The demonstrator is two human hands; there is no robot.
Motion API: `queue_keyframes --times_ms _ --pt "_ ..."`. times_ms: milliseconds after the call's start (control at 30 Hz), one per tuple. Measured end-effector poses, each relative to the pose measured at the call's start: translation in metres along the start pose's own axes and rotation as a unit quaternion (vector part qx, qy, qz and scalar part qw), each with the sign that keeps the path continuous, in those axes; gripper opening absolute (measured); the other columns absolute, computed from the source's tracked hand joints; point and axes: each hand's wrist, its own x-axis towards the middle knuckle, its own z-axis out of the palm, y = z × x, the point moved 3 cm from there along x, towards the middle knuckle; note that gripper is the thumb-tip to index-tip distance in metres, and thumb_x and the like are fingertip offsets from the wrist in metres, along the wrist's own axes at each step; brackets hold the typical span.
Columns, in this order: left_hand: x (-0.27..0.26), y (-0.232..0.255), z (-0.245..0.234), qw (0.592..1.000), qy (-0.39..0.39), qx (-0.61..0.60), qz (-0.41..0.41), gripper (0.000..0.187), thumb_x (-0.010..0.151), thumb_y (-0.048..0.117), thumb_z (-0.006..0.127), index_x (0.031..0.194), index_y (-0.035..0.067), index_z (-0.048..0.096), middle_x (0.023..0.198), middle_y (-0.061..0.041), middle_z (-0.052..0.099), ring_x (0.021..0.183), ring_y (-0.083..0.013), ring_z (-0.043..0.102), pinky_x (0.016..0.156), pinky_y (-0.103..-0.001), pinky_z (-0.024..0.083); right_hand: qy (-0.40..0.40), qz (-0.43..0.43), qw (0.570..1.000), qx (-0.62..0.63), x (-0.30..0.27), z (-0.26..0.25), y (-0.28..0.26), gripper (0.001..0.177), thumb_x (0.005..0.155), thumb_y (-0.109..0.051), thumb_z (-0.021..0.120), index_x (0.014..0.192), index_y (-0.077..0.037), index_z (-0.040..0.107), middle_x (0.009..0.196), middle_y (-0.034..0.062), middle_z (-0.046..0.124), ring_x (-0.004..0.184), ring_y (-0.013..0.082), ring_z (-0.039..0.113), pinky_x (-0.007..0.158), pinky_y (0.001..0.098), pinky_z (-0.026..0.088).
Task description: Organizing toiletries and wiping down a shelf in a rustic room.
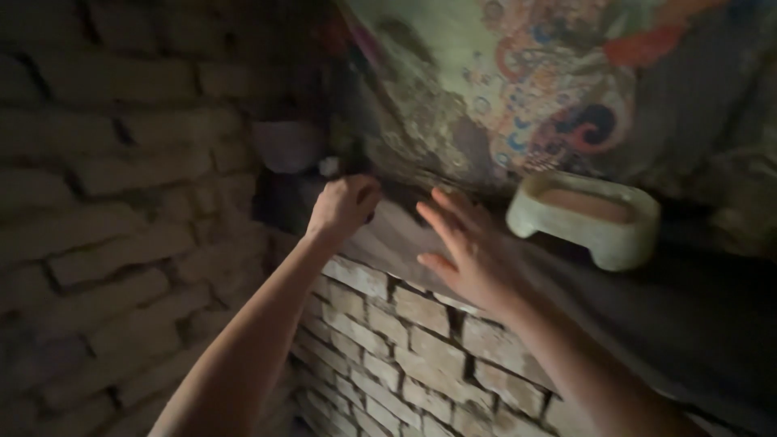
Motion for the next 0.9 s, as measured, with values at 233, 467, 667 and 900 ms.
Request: queue_keyframes --times_ms 233,467,667,900 --pt "-0.014 0.07 0.031 0.991 -0.042 -0.11 0.067 0.023 0.091 0.023 0.069 0.11 0.01 0.073 0.076 -0.01 0.075 0.068 -0.0238 0.075 0.066 -0.038 0.057 0.081 0.001 0.995 -0.048 -0.052 -0.093 0.033 0.059 0.086 -0.024 0.08 0.138 -0.005 0.059 0.152 0.0206 0.051 0.146 0.0394 0.045 0.118 0.0496 0.039" --pt "-0.019 0.127 0.072 0.98 -0.067 -0.131 0.133 0.029 0.088 0.027 0.072 0.113 0.011 0.073 0.093 -0.013 0.078 0.085 -0.0257 0.078 0.078 -0.039 0.059 0.068 0.173 0.976 -0.112 -0.12 -0.14 0.123 0.07 0.086 -0.031 0.08 0.146 -0.007 0.054 0.146 0.0244 0.056 0.135 0.0405 0.054 0.106 0.0479 0.046" --pt "-0.011 0.145 0.126 0.972 -0.093 -0.137 0.166 0.043 0.087 0.03 0.075 0.126 0.013 0.068 0.108 -0.012 0.078 0.1 -0.0289 0.075 0.087 -0.041 0.057 0.034 0.269 0.961 -0.051 -0.138 -0.136 0.152 0.094 0.079 -0.045 0.081 0.155 -0.01 0.039 0.144 0.0241 0.057 0.13 0.0392 0.058 0.101 0.0469 0.049" --pt "-0.014 0.158 0.134 0.987 -0.099 -0.087 0.094 0.096 0.08 0.037 0.079 0.158 0.02 0.027 0.111 -0.02 0.073 0.103 -0.038 0.07 0.089 -0.048 0.054 0.017 0.238 0.97 -0.055 -0.116 -0.132 0.129 0.094 0.074 -0.048 0.086 0.149 -0.01 0.044 0.14 0.0242 0.059 0.123 0.0419 0.06 0.096 0.0474 0.05"
